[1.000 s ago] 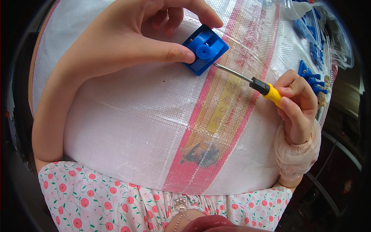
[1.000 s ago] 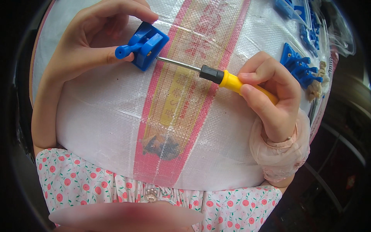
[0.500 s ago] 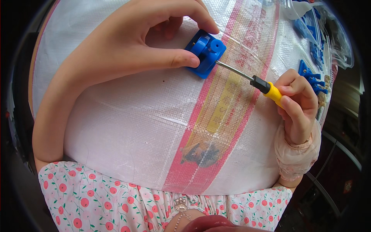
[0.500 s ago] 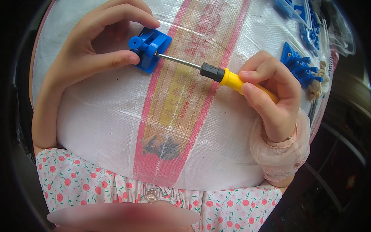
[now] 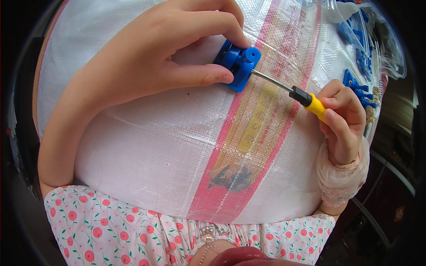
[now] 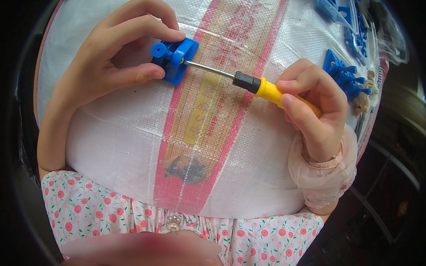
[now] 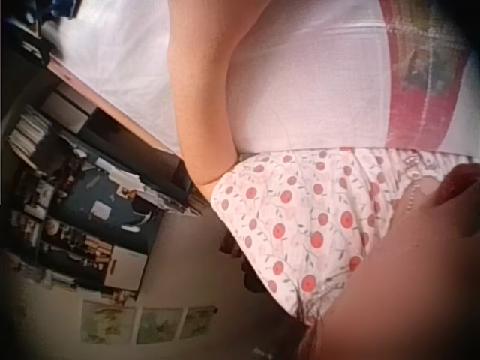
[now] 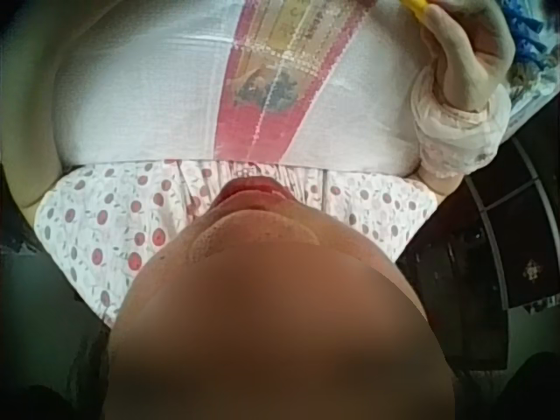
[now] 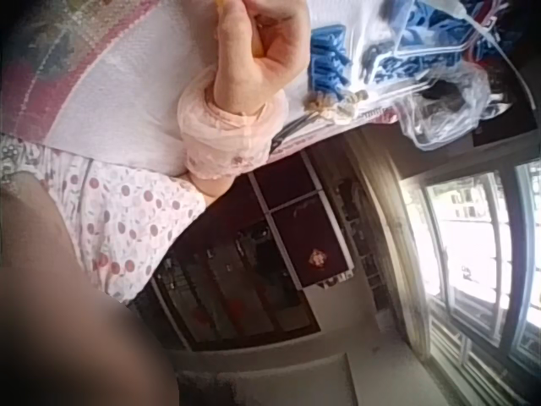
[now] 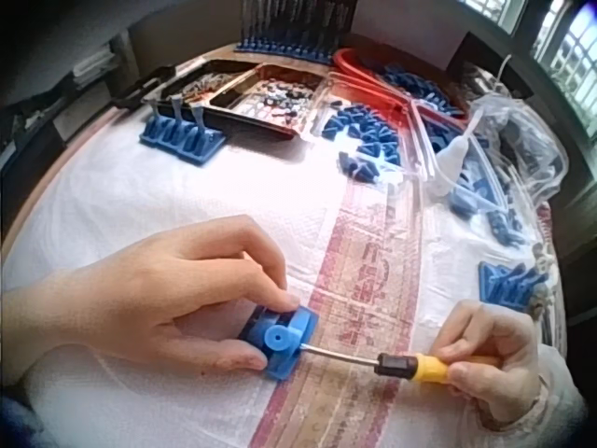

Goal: Using a screwdriver to assemble or adjust a blue plastic component.

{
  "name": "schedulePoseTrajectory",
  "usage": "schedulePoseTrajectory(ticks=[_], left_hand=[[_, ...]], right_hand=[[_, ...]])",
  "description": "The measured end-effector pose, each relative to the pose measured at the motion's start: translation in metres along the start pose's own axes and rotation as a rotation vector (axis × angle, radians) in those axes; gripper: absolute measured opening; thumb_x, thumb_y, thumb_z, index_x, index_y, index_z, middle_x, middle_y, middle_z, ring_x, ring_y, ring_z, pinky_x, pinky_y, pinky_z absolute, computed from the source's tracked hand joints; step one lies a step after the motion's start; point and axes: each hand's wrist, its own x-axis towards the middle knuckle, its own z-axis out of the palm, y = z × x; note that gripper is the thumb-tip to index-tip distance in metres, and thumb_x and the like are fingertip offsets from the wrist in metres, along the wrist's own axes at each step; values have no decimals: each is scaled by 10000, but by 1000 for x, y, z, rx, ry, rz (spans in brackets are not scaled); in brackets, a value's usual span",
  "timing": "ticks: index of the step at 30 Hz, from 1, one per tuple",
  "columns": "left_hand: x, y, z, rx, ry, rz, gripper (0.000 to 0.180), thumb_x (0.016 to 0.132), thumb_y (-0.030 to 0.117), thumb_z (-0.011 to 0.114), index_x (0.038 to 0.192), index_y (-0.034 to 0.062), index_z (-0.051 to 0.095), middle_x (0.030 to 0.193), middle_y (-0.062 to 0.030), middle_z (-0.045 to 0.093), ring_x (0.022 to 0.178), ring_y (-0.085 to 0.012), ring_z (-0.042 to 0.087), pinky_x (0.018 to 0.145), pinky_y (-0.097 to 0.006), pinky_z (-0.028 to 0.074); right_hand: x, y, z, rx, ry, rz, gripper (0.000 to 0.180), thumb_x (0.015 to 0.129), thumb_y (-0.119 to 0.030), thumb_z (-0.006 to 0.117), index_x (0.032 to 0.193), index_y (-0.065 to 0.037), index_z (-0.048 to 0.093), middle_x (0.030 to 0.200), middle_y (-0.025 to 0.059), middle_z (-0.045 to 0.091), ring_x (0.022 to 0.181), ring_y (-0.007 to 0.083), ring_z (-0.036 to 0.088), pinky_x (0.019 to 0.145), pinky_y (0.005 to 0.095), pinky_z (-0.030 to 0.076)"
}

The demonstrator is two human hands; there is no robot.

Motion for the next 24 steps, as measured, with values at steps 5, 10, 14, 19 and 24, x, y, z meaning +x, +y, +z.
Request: schedulePoseTrajectory(ticks=[5,10,14,19,24], left_hand=[[2,3,-4,-40,-21,-18,389,830,243,777,1130,43,631,1123,-136,558,1031,-240,564,854,-316,476],[3,5,-6,-23,-27,-4,385,831,233,775,1129,42,624,1121,-139,557,1026,-243,566,852,-317,477],[3,8,-6,8,-40,-20,380,836,235,770,1125,42,615,1121,-140,557,1025,-248,569,856,-322,480],[4,10,-5,52,-40,-18,383,833,232,773,1121,42,607,1121,-140,554,1019,-248,576,850,-327,490],[2,2,0,61,-25,-2,384,828,228,777,1116,42,605,1121,-143,553,1014,-249,579,842,-322,495]], right_hand=[[0,3,-1,-13,2,-33,118,856,-36,629,971,-19,609,924,69,569,688,59,492,613,173,369],[-1,4,0,-33,12,-49,134,838,-19,632,971,-16,614,923,71,567,744,83,500,651,195,377],[-1,4,1,-40,20,-67,144,829,-11,631,972,-16,618,923,71,568,769,95,503,670,206,381],[-1,4,0,-49,31,-54,143,829,-25,638,970,-16,621,924,71,571,760,94,505,663,204,381],[-1,4,0,-49,26,-67,145,831,-35,641,975,-17,624,922,68,571,741,87,501,648,200,378]])
